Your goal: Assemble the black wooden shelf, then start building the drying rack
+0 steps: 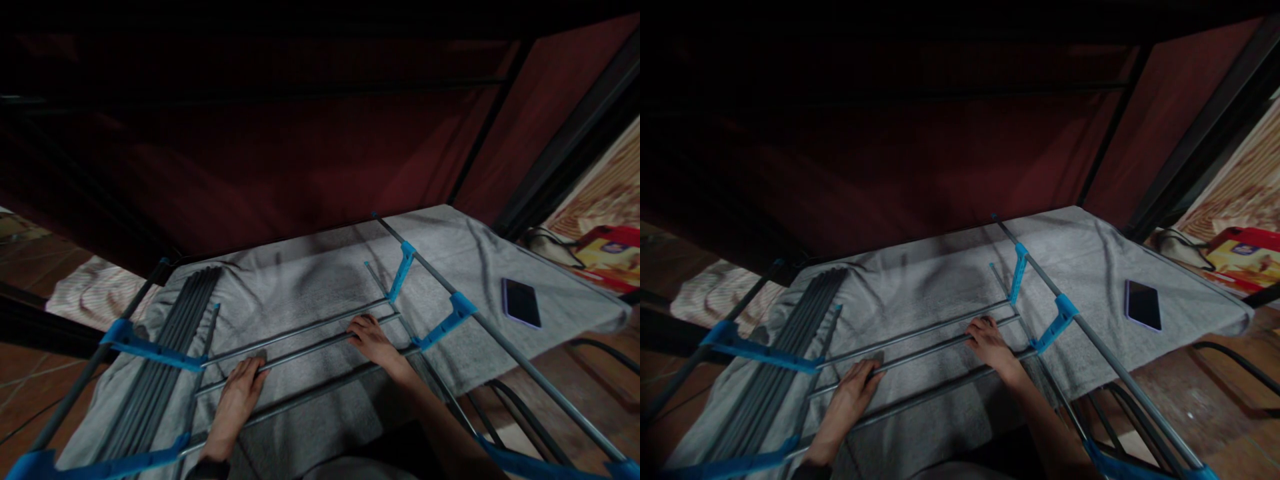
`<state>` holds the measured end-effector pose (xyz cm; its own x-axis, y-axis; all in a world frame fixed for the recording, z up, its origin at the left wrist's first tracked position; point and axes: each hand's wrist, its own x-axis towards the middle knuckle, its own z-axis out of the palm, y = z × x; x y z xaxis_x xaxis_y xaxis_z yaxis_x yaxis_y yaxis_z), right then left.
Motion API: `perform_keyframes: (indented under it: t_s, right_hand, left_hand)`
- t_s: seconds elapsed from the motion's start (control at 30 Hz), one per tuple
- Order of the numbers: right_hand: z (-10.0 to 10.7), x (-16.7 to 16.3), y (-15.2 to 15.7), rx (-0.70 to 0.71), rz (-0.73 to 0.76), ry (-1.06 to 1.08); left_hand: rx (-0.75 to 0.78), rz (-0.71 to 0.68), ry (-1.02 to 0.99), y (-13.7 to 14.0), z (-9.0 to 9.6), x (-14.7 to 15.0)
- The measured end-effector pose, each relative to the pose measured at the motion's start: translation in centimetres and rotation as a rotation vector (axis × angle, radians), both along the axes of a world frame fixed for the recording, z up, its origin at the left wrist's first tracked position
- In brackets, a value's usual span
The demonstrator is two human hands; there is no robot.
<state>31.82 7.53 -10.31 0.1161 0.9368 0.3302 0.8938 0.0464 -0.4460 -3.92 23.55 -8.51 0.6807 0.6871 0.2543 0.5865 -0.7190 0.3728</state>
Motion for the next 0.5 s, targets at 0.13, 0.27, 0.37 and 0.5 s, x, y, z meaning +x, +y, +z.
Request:
perform_keyframes:
  t_s: [0.13,0.27,0.37,0.5]
  right_hand:
    - [-0.02,0.07,-0.05,0.003,0.012,-0.009]
    - [0.14,0.06,-0.10,0.004,0.016,-0.015]
    - [0.07,0.04,-0.09,0.008,0.009,-0.015]
    - [-0.20,0.10,-0.01,-0.001,0.008,-0.005]
  left_hand:
    - [0.005,-0.004,0.001,0.02,0.04,-0.01]
    - [0.023,-0.009,-0.002,0.04,0.11,0.00]
    - [0.034,-0.007,0.004,0.06,0.07,0.03]
    - [0.039,-0.010,0.009,0.10,-0.13,-0.02]
